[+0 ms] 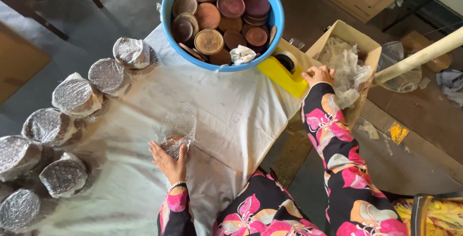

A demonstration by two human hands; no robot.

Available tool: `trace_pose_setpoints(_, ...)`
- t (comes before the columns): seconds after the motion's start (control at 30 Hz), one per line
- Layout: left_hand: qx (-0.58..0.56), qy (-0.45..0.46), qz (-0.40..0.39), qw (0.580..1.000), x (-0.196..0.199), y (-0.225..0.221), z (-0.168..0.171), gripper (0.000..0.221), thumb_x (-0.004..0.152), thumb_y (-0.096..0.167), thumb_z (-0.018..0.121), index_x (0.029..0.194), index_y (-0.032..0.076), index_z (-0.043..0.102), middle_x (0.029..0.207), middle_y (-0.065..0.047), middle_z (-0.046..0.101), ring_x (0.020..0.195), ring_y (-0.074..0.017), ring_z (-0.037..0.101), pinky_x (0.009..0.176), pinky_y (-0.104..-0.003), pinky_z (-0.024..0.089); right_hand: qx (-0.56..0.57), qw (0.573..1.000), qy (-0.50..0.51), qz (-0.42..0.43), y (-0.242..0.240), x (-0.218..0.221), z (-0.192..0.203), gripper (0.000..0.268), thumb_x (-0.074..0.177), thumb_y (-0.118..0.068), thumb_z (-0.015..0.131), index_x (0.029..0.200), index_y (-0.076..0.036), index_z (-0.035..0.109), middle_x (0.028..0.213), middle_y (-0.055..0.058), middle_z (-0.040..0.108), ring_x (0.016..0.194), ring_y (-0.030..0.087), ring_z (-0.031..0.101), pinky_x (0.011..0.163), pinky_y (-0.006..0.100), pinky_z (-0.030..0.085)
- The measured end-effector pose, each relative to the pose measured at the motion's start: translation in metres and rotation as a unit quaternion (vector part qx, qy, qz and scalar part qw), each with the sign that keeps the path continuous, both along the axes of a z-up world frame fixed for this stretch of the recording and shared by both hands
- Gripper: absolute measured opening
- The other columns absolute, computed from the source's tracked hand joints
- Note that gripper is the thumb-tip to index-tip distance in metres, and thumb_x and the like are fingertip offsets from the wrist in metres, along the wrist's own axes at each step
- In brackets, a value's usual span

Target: The person wraps a small round wooden object in bubble wrap, securing it with tape. They then place the wrapped item into a cardboard box and proceed to wipe another wooden object with a cloth.

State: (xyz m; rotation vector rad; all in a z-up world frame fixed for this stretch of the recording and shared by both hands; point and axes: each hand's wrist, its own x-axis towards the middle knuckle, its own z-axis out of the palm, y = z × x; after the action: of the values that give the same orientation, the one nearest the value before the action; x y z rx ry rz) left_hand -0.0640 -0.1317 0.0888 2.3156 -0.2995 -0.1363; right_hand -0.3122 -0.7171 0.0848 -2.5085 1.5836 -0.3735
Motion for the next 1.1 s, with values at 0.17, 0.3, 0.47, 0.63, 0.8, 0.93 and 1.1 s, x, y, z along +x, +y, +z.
trace_pose_setpoints(0.17, -0.001, -0.005, -0.001, 1.0, 0.0, 0.0, -0.003, 0.112, 0.086, 0.052, 0.075, 0.165, 0.002, 0.014, 0.174, -0.016, 0.014, 0.161, -0.0355, 0.01, 0.125, -0.059, 0.01, 0.064, 0.998, -0.001, -0.022, -0.012, 0.003, 0.009, 0.029, 0.081, -0.052, 0.084, 0.094, -0.027, 0.081, 0.116, 0.006, 0.062, 0.124, 0.034, 0.042, 0.108, 0.042, 0.037)
trace_pose_setpoints(0.3, 0.009, -0.011, -0.003, 1.0, 0.001, 0.001, -0.006, 0.112, 0.085, 0.052, 0.075, 0.165, 0.002, 0.015, 0.173, -0.016, 0.016, 0.16, -0.0351, 0.01, 0.125, -0.058, 0.011, 0.034, 0.999, -0.019, 0.018, -0.019, -0.001, 0.012, 0.028, 0.078, -0.046, 0.088, 0.09, -0.02, 0.085, 0.11, 0.011, 0.067, 0.116, 0.036, 0.049, 0.102, 0.041, 0.042)
trace_pose_setpoints(0.47, 0.004, -0.008, 0.0, 1.0, 0.001, 0.0, -0.004, 0.111, 0.086, 0.053, 0.075, 0.164, 0.002, 0.015, 0.173, -0.017, 0.016, 0.16, -0.0357, 0.011, 0.125, -0.059, 0.011, 0.221, 0.951, -0.213, 0.047, -0.013, 0.009, 0.05, 0.02, 0.089, -0.026, 0.08, 0.099, -0.009, 0.08, 0.096, 0.009, 0.079, 0.09, 0.018, 0.074, 0.087, 0.03, 0.056)
trace_pose_setpoints(0.63, 0.002, -0.012, 0.004, 1.0, 0.001, 0.001, -0.01, 0.11, 0.086, 0.053, 0.075, 0.164, 0.002, 0.016, 0.172, -0.016, 0.018, 0.16, -0.0354, 0.012, 0.125, -0.059, 0.011, 0.345, 0.888, -0.276, 0.128, -0.046, -0.006, 0.025, 0.022, 0.088, -0.003, 0.076, 0.109, -0.003, 0.077, 0.095, 0.007, 0.078, 0.086, 0.012, 0.074, 0.082, 0.024, 0.058)
trace_pose_setpoints(0.8, -0.003, -0.013, -0.004, 1.0, 0.0, 0.001, -0.01, 0.108, 0.087, 0.052, 0.075, 0.164, 0.002, 0.017, 0.172, -0.016, 0.019, 0.161, -0.0355, 0.012, 0.125, -0.06, 0.01, 0.334, 0.911, -0.233, 0.059, -0.017, -0.007, 0.055, 0.039, 0.085, -0.003, 0.078, 0.123, -0.005, 0.074, 0.092, 0.011, 0.077, 0.083, 0.014, 0.072, 0.081, 0.026, 0.055)
trace_pose_setpoints(0.93, -0.001, -0.009, -0.004, 1.0, 0.0, 0.002, -0.01, 0.109, 0.087, 0.051, 0.075, 0.164, 0.002, 0.016, 0.172, -0.016, 0.019, 0.16, -0.0354, 0.012, 0.125, -0.06, 0.01, 0.327, 0.897, -0.293, 0.049, -0.029, -0.019, 0.036, 0.042, 0.085, -0.001, 0.08, 0.122, 0.001, 0.06, 0.089, 0.013, 0.076, 0.087, 0.016, 0.074, 0.091, 0.026, 0.052)
trace_pose_setpoints(1.1, 0.001, -0.01, -0.004, 1.0, -0.001, 0.002, -0.01, 0.109, 0.086, 0.051, 0.075, 0.165, 0.003, 0.017, 0.173, -0.015, 0.019, 0.16, -0.0348, 0.012, 0.125, -0.059, 0.011, 0.315, 0.886, -0.331, 0.081, -0.063, -0.051, -0.006, 0.04, 0.091, 0.002, 0.078, 0.116, 0.001, 0.047, 0.091, 0.016, 0.075, 0.09, 0.021, 0.073, 0.091, 0.032, 0.054)
